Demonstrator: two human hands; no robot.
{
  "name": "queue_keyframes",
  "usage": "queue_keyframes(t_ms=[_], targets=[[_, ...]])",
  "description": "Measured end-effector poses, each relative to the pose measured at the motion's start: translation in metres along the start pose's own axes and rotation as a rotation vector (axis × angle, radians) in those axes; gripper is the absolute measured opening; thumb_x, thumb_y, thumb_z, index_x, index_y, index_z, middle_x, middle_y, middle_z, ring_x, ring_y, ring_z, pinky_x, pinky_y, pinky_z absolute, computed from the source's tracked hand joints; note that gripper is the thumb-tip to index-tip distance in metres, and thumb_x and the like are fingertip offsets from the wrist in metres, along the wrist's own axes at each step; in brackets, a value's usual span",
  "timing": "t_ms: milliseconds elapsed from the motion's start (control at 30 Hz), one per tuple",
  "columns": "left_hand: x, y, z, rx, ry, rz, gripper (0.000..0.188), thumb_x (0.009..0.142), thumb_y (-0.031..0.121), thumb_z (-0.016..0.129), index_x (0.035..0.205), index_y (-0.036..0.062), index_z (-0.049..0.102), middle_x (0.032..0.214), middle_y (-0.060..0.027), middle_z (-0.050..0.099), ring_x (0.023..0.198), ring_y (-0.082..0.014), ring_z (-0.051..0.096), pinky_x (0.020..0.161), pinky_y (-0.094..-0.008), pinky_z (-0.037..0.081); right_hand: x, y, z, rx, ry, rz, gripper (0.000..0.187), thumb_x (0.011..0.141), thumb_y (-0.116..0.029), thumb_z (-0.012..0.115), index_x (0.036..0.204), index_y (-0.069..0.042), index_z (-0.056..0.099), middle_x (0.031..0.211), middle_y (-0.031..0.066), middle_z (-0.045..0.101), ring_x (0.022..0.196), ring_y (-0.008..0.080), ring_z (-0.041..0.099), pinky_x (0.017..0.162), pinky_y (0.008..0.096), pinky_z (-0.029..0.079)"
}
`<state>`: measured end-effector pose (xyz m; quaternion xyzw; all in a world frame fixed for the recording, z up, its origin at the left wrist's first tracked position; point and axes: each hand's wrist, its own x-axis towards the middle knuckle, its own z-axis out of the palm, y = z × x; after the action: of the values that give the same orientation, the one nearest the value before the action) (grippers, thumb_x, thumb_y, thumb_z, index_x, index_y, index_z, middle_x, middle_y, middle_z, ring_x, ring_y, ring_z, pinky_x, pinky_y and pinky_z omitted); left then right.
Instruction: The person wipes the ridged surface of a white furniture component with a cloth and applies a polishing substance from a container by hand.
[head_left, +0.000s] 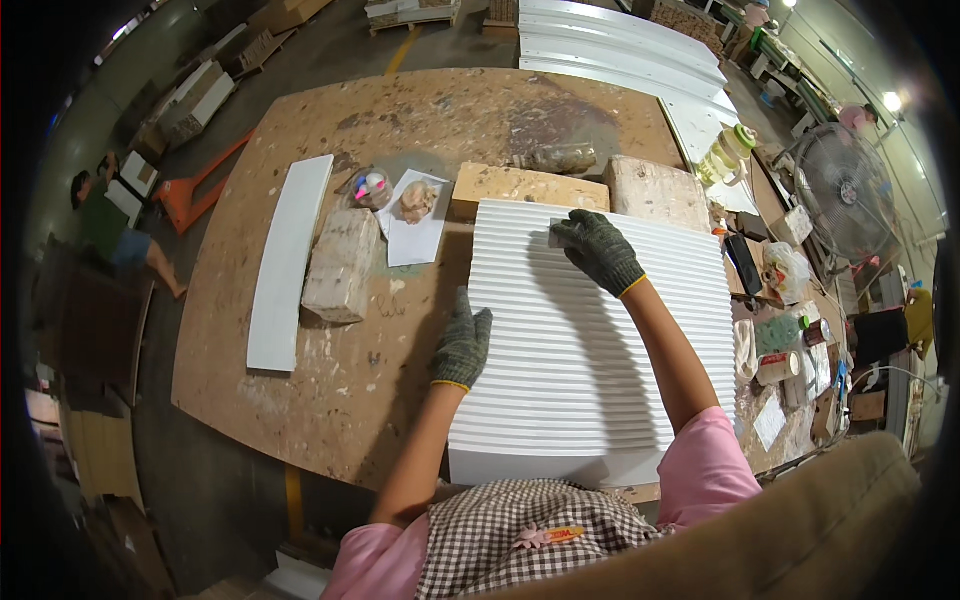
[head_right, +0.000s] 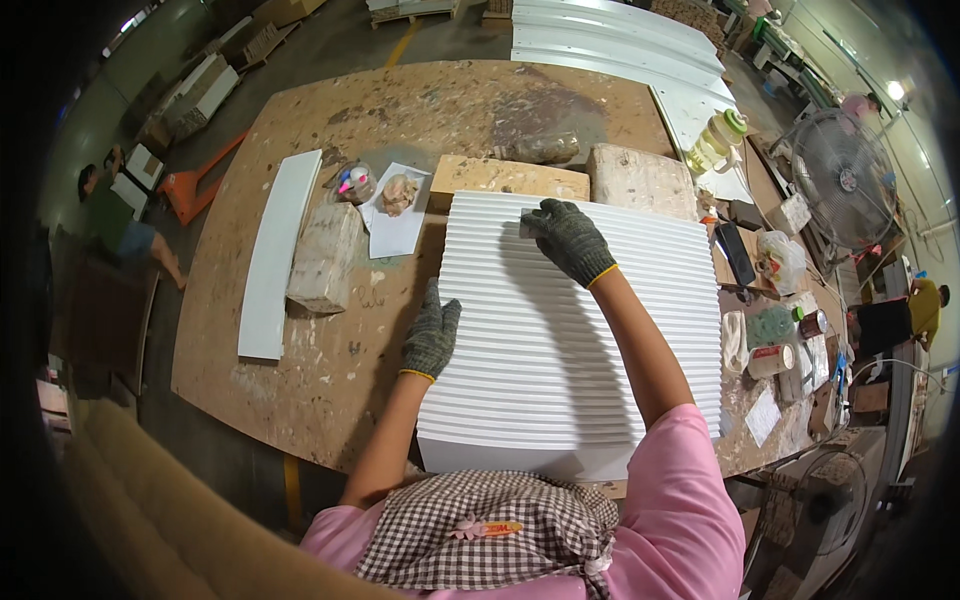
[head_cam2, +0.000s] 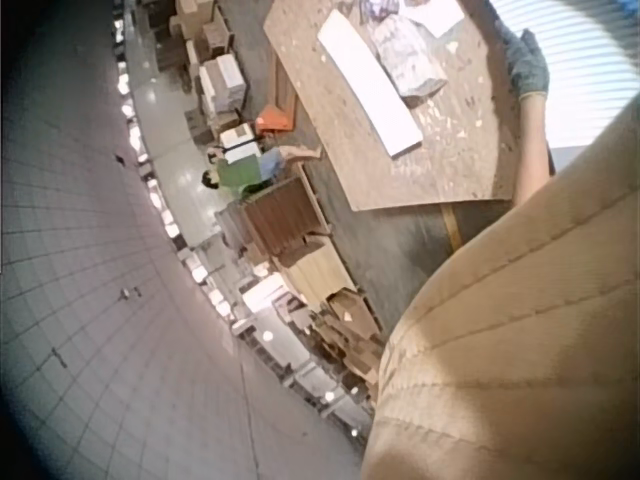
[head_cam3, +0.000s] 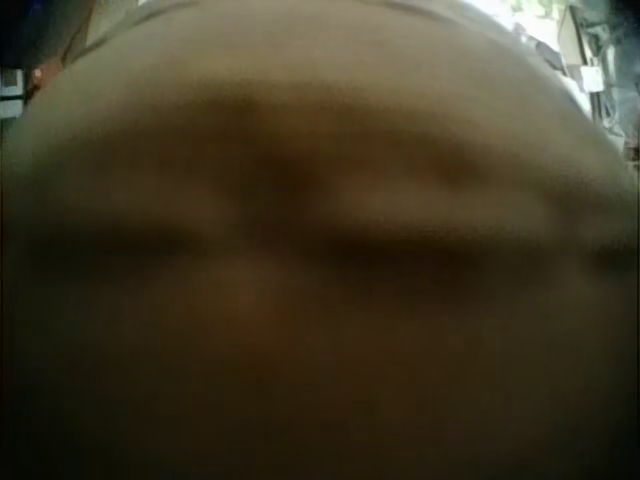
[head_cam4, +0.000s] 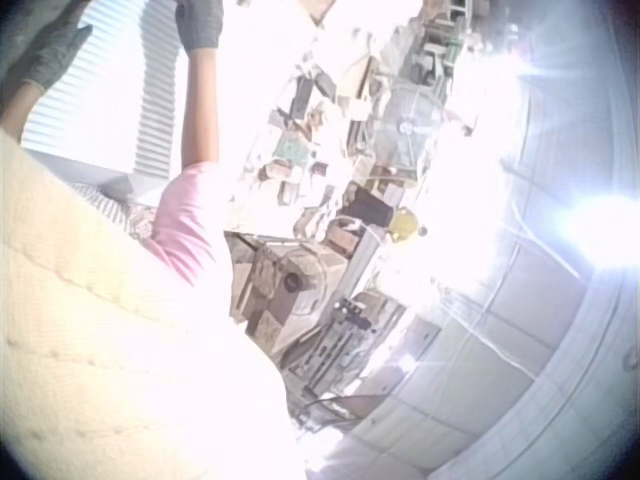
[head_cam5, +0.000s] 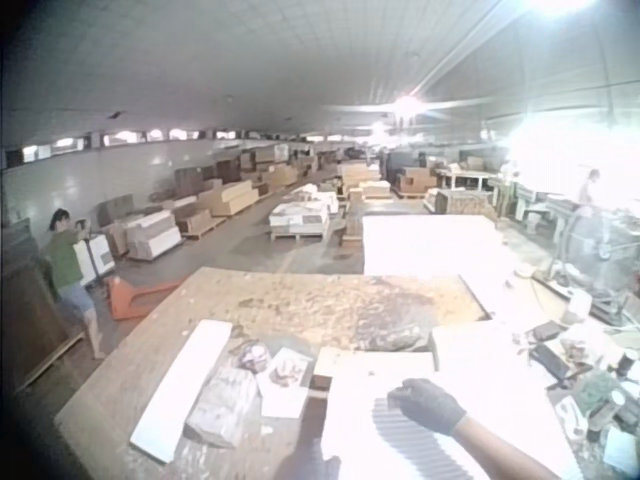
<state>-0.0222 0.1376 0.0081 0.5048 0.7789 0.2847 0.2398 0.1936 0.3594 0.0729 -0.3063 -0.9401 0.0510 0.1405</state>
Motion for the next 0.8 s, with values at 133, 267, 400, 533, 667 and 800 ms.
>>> queue_keyframes(t_ms=[133,267,400,533,667,800], targets=[[0.001,0.005,-0.004,-0.010,-0.065,-0.075,0.070,0.107,0.042,0.048,0.160,0.0039,0.023,0.142,-0.0332,0.055,0.123,-0.0501,0.058,0.102,-0.0548,0.048,0.019,-0.004,0.012,-0.012,-0.041,-0.088,0.040,0.086,-0.012,0.071,0.126,-0.017,0.069,0.127,0.0136,0.061,0.115,0.0362,0.059,0.097,0.0464,0.054],[0.001,0.008,-0.006,-0.002,-0.071,-0.100,0.069,0.107,0.042,0.048,0.160,0.0045,0.024,0.141,-0.0344,0.054,0.122,-0.0510,0.058,0.102,-0.0556,0.048,0.036,-0.014,0.021,-0.035,-0.009,-0.190,0.036,0.086,-0.010,0.068,0.122,-0.017,0.071,0.120,0.0115,0.064,0.109,0.0348,0.062,0.092,0.0451,0.056],[0.000,0.007,-0.003,-0.001,-0.027,-0.061,0.070,0.106,0.042,0.048,0.160,0.0054,0.024,0.141,-0.0352,0.054,0.119,-0.0523,0.059,0.101,-0.0567,0.048,0.045,-0.024,0.031,0.078,0.057,-0.218,0.034,0.087,-0.010,0.068,0.120,-0.017,0.073,0.118,0.0111,0.065,0.107,0.0352,0.062,0.090,0.0452,0.056],[0.004,0.000,0.004,0.026,-0.074,-0.126,0.070,0.106,0.041,0.049,0.161,0.0050,0.023,0.143,-0.0360,0.052,0.120,-0.0523,0.058,0.102,-0.0562,0.048,0.058,-0.035,0.041,0.031,0.087,-0.073,0.031,0.087,-0.011,0.069,0.118,-0.016,0.073,0.111,0.0141,0.067,0.106,0.0353,0.063,0.090,0.0461,0.055],[0.009,-0.014,0.015,0.068,0.094,0.100,0.075,0.106,0.043,0.049,0.161,0.0029,0.019,0.134,-0.0379,0.057,0.111,-0.0541,0.062,0.095,-0.0575,0.051,0.083,-0.053,0.054,0.069,0.181,-0.184,0.020,0.087,-0.010,0.065,0.106,-0.013,0.072,0.101,0.0170,0.066,0.094,0.0375,0.064,0.084,0.0484,0.054],[0.010,-0.024,0.018,0.001,0.051,0.062,0.074,0.107,0.043,0.046,0.161,-0.0005,0.021,0.143,-0.0363,0.052,0.119,-0.0523,0.060,0.102,-0.0559,0.048,0.096,-0.074,0.080,0.087,0.309,0.045,0.011,0.090,-0.021,0.064,0.099,-0.015,0.066,0.084,0.0149,0.065,0.085,0.0356,0.064,0.081,0.0506,0.051]])
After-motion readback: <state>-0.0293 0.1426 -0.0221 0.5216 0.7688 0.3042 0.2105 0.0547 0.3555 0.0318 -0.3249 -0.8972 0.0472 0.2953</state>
